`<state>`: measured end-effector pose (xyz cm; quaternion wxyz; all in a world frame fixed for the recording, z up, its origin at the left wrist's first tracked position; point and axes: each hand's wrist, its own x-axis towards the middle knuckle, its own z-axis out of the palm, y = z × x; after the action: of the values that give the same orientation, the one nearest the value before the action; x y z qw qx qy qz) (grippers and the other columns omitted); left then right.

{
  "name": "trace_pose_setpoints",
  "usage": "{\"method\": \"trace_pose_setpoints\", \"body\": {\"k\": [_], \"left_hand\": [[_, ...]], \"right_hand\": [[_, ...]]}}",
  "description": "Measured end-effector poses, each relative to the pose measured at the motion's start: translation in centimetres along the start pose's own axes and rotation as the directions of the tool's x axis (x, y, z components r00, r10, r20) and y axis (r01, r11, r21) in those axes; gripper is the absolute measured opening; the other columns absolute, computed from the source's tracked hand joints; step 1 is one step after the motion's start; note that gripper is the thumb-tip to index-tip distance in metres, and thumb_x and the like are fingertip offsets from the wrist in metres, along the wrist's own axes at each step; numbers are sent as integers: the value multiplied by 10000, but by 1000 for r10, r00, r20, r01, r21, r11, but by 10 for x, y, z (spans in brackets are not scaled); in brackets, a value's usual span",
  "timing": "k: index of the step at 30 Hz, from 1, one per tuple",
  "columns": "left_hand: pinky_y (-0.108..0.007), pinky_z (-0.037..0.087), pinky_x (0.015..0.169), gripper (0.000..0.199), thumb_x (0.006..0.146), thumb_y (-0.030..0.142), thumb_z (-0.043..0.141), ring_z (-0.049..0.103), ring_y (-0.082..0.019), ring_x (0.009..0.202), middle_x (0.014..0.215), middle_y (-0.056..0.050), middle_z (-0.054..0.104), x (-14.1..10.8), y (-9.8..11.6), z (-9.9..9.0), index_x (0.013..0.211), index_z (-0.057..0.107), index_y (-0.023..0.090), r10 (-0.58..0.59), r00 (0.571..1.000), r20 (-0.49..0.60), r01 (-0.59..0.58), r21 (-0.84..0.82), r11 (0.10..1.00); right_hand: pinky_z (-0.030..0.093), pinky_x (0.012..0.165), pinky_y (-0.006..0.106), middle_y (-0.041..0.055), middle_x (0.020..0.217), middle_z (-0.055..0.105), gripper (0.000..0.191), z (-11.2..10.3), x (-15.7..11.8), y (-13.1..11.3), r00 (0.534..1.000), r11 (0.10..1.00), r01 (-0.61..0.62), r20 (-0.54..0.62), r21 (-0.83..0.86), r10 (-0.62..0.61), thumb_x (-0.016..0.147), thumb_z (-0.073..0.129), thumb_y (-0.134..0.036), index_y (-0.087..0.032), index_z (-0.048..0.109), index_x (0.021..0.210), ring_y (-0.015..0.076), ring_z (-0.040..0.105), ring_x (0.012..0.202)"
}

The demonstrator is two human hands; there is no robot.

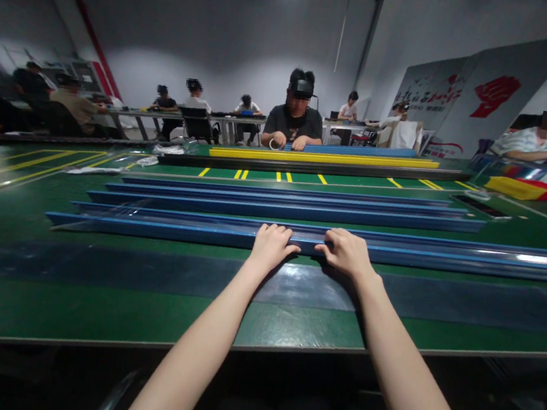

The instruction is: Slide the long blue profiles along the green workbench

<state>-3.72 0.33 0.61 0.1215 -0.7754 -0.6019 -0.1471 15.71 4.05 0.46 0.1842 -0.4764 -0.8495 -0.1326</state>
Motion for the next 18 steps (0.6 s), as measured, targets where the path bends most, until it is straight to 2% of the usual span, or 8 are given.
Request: {"method": "trace_pose_setpoints", "body": {"k": [8,18], "left_hand": [[-317,323,783,315,792,478,549,529,-213,948,965,-65,636,0,0,-1,883,588,179,18,1000,-4,-18,-28,999],[-321,336,748,285,801,448,553,547,-209,916,937,-46,652,1,2,2,833,606,170,45,999,-29,-45,-5,999]], "right_hand": [[278,568,258,50,806,632,263,-4,-9,16,994,994,-106,-17,-4,106,769,493,-444,-200,569,710,176,544,751],[320,610,250,49,796,627,281,4,-11,20,995,998,-56,-80,37,59,773,485,-458,-194,571,724,175,549,778]]}}
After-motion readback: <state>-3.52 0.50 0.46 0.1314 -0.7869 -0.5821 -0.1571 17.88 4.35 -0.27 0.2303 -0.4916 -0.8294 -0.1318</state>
